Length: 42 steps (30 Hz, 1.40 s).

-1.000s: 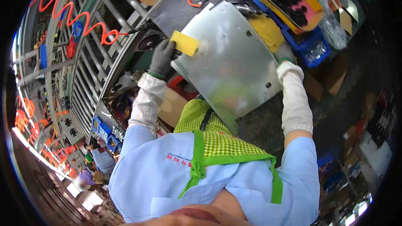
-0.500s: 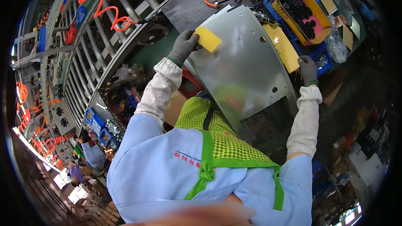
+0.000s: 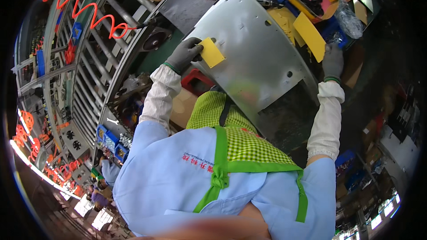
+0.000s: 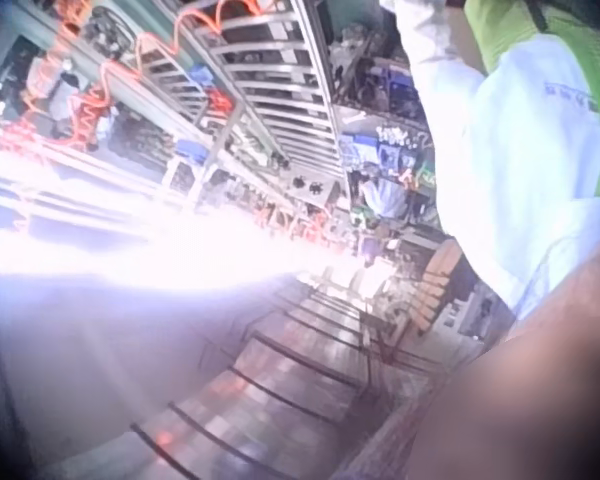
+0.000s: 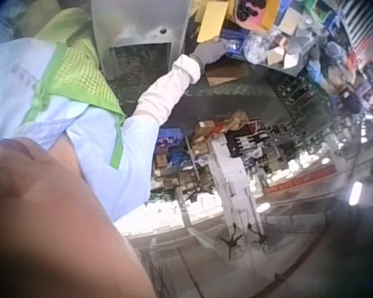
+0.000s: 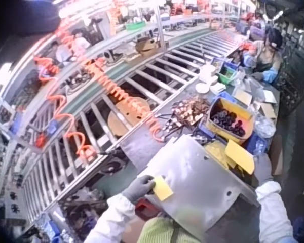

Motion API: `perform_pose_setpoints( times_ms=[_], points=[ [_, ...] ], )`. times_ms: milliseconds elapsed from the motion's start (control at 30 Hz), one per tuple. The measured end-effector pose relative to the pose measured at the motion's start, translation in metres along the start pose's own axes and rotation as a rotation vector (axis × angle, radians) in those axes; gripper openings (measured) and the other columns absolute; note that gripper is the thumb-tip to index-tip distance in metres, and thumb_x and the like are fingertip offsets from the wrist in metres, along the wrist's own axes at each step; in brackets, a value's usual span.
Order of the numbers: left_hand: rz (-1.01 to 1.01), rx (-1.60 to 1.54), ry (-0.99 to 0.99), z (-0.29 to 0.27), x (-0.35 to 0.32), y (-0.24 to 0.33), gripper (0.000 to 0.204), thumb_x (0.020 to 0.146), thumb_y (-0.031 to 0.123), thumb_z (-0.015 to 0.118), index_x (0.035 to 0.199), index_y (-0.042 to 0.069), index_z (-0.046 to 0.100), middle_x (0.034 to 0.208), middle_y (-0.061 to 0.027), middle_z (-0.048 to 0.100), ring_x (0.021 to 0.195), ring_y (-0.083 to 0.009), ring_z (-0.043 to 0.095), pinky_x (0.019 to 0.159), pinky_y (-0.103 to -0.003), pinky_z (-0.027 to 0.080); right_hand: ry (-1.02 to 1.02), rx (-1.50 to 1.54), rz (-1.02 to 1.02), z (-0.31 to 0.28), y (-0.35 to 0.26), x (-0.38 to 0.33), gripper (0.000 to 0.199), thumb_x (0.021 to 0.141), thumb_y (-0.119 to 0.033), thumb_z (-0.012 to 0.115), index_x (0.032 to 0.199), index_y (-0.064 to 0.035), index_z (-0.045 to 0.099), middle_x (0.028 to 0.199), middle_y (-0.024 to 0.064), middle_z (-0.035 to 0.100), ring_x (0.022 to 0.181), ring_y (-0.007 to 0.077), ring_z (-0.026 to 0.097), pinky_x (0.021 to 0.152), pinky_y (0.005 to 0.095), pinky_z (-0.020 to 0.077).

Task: The recorder is assembling components on a metal plate, using an air screwdriver to fasten screws.

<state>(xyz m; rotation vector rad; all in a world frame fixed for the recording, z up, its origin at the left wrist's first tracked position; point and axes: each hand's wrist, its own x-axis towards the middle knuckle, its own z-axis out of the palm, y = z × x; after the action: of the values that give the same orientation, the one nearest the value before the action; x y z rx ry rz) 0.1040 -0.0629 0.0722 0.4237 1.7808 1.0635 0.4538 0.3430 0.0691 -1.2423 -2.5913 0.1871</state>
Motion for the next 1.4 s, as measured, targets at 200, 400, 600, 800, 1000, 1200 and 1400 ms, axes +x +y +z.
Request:
perform_pose_setpoints(
  times_ms=[200, 400, 600, 800, 1000, 1200, 1400],
  points=[
    [-0.016, 0.246, 0.132, -0.002, -0.01, -0.013, 0.027, 0.091, 0.022, 0.061, 0.106, 0.0, 0.063, 0.089, -0.0145, 0.068, 0.07, -0.0242, 0.067, 0.067, -0.035, 0.055, 0.052, 0.028, 0.014, -0.015, -0.009, -0.023, 0.023, 0.096, -0.027, 0.052, 0.102, -0.0061, 0.061, 0.098, 0.0198, 0.062, 0.092, 0.0394, 0.058, 0.08, 0.0475, 0.0463],
    [0.002, 1.076, 0.387, 0.025, -0.01, -0.003, 0.048, 0.081, 0.036, 0.068, 0.119, 0.011, 0.055, 0.116, -0.0173, 0.057, 0.095, -0.0367, 0.064, 0.078, -0.046, 0.053, -0.025, 0.481, 0.363, 0.052, -0.01, -0.01, 0.019, 0.092, -0.027, 0.059, 0.102, -0.012, 0.064, 0.089, 0.0158, 0.067, 0.083, 0.0339, 0.065, 0.075, 0.041, 0.0497],
    [0.325, 1.019, 0.485, 0.043, 0.003, 0.012, 0.045, 0.081, 0.03, 0.069, 0.118, 0.01, 0.054, 0.116, -0.016, 0.057, 0.097, -0.0359, 0.063, 0.077, -0.046, 0.053, -0.053, 0.329, 0.262, 0.089, -0.018, -0.006, 0.018, 0.093, -0.027, 0.058, 0.1, -0.0112, 0.062, 0.093, 0.0212, 0.065, 0.087, 0.0418, 0.062, 0.075, 0.0457, 0.0488],
    [0.452, 0.878, 0.355, 0.07, 0.036, 0.044, 0.043, 0.081, 0.029, 0.068, 0.118, 0.01, 0.057, 0.116, -0.0176, 0.059, 0.094, -0.0372, 0.063, 0.079, -0.045, 0.052, -0.107, 0.337, 0.234, 0.035, -0.019, -0.001, 0.017, 0.095, -0.023, 0.052, 0.102, -0.0073, 0.057, 0.091, 0.0206, 0.064, 0.09, 0.044, 0.06, 0.078, 0.0481, 0.0482],
    [0.85, 0.939, 0.131, 0.136, 0.116, 0.124, 0.037, 0.082, 0.025, 0.068, 0.115, 0.01, 0.06, 0.116, -0.0143, 0.06, 0.105, -0.035, 0.059, 0.089, -0.044, 0.048, 0.267, 0.504, 0.098, -0.062, -0.016, -0.046, 0.013, 0.096, -0.018, 0.05, 0.097, -0.0061, 0.056, 0.086, 0.0185, 0.063, 0.084, 0.038, 0.064, 0.071, 0.0434, 0.0491],
    [0.915, 1.452, -0.443, 0.238, 0.213, 0.159, 0.049, 0.081, 0.02, 0.062, 0.129, 0.015, 0.053, 0.134, -0.0111, 0.051, 0.106, -0.0357, 0.059, 0.088, -0.045, 0.05, -0.363, 0.789, 0.334, -0.055, -0.068, -0.168, 0.015, 0.094, -0.019, 0.054, 0.098, -0.0046, 0.058, 0.087, 0.0189, 0.061, 0.083, 0.038, 0.062, 0.073, 0.04, 0.0493],
    [0.668, 1.608, -0.428, 0.301, 0.24, 0.147, 0.074, 0.08, 0.016, 0.062, 0.148, 0.023, 0.034, 0.151, -0.011, 0.03, 0.11, -0.034, 0.06, 0.09, -0.045, 0.052, -0.562, 0.914, 0.399, 0.002, -0.112, -0.23, 0.024, 0.092, -0.025, 0.058, 0.104, -0.0041, 0.058, 0.092, 0.0218, 0.062, 0.088, 0.0386, 0.062, 0.075, 0.0423, 0.0494]
  ],
)
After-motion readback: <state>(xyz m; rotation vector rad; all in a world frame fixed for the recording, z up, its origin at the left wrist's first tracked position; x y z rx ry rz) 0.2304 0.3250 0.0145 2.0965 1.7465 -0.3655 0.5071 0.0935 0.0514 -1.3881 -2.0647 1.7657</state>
